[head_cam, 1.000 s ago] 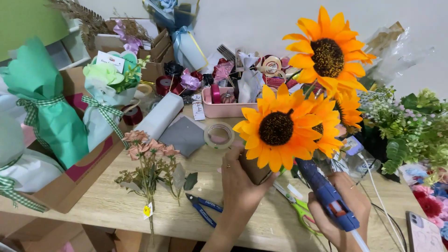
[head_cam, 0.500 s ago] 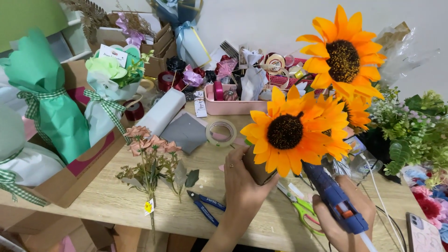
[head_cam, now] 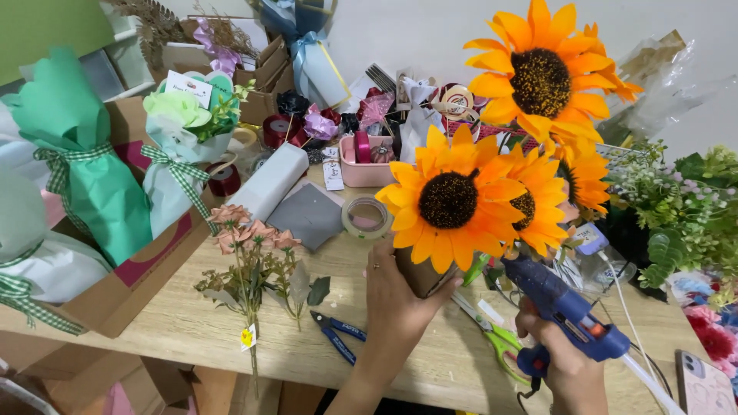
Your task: The person prepares artificial sunflowers by cutting wooden sticks and attaching them to the flower stems using tape. They then insert the prepared sunflowers into a floral foam block inside a cardboard box. Finally, they cut a bunch of artificial roses and add them to the arrangement.
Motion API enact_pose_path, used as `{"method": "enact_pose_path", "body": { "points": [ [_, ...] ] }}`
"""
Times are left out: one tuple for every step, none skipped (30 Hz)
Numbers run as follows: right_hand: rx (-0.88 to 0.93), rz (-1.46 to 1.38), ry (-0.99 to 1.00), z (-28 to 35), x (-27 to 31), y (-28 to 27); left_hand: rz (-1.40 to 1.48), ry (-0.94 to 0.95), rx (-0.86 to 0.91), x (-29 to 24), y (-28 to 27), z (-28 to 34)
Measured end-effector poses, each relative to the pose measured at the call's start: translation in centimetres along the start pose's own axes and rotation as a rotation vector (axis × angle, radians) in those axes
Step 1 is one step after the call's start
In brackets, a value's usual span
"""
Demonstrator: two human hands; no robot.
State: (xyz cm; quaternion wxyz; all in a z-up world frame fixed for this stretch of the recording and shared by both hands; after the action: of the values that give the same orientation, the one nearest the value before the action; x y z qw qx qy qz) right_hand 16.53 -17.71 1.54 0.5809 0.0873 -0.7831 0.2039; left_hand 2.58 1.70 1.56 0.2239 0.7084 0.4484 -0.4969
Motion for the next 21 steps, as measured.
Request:
{"method": "enact_pose_path", "body": {
  "points": [
    [0.0,-0.001,0.0,-0.1,0.0,0.1,-0.001,0.001,0.0,-0.1,-0.2,0.0],
    [0.03,-0.07,0.001,-0.1,0.0,0.3,0.014,0.01,0.01,-0.3,-0.4,-0.1],
    [0.062,-0.138,0.003,-0.2,0.0,0.5,0.028,0.019,0.018,-0.5,-0.6,-0.1],
    [0.065,-0.14,0.003,-0.2,0.4,0.8,0.026,0.018,0.015,-0.7,-0.8,-0.2],
    [0.059,-0.184,-0.004,0.0,0.8,1.0,0.03,0.002,0.027,-0.8,-0.9,-0.3],
    [0.052,-0.228,-0.01,0.1,1.3,1.2,0.034,-0.014,0.038,-1.0,-1.0,-0.4],
    [0.053,-0.229,-0.01,-0.1,0.5,1.1,0.032,-0.014,0.038,-1.4,-1.3,-0.5],
    [0.06,-0.294,-0.016,-0.3,-0.3,1.0,0.075,-0.046,0.034,-1.7,-1.5,-0.5],
    [0.067,-0.36,-0.021,-0.5,-1.0,0.9,0.117,-0.079,0.03,-2.0,-1.8,-0.6],
    [0.068,-0.361,-0.021,-1.1,-1.9,0.7,0.116,-0.079,0.029,-1.8,-1.8,-0.5],
    [0.148,-0.331,-0.094,-1.6,-2.3,0.7,0.131,-0.026,0.037,-2.0,-1.9,-0.4],
    [0.227,-0.299,-0.167,-2.1,-2.7,0.7,0.145,0.026,0.045,-2.1,-2.0,-0.3],
    [0.225,-0.301,-0.165,-1.4,-1.3,1.3,0.144,0.026,0.048,-2.0,-1.9,-0.4],
    [0.138,-0.291,-0.096,-0.8,-0.2,1.6,0.143,-0.098,0.075,-1.2,-1.7,-0.5],
    [0.055,-0.28,-0.029,-0.2,0.9,1.8,0.142,-0.221,0.099,-0.4,-1.5,-0.5],
    [0.055,-0.281,-0.03,-0.4,0.4,1.7,0.141,-0.22,0.099,-0.3,-1.5,-0.7],
    [0.069,-0.282,-0.047,-0.6,0.1,1.7,0.16,-0.186,0.098,-0.4,-1.5,-1.0],
    [0.083,-0.284,-0.065,-0.7,-0.3,1.7,0.178,-0.152,0.097,-0.5,-1.6,-1.3],
    [0.084,-0.285,-0.065,-0.9,-0.4,1.8,0.177,-0.152,0.097,-0.1,-1.6,-1.5],
    [0.095,-0.321,-0.09,-1.1,-0.4,2.0,0.164,-0.172,0.09,0.4,-1.7,-1.7],
    [0.105,-0.358,-0.115,-1.2,-0.4,2.1,0.151,-0.191,0.085,0.8,-1.7,-1.9]
  ]
}}
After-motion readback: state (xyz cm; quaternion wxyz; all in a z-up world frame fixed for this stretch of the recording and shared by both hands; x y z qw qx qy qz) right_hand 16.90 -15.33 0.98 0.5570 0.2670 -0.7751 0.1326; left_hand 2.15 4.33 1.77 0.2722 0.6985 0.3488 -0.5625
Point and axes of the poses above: each hand's wrist, its own z-axis away from the middle knuckle, its own y-axis out of the palm, x = y × z, the point moved 5 cm from there along -z, towards the middle knuckle, and after that the axes turned 3 degrees about z, right-handed, at the moved point
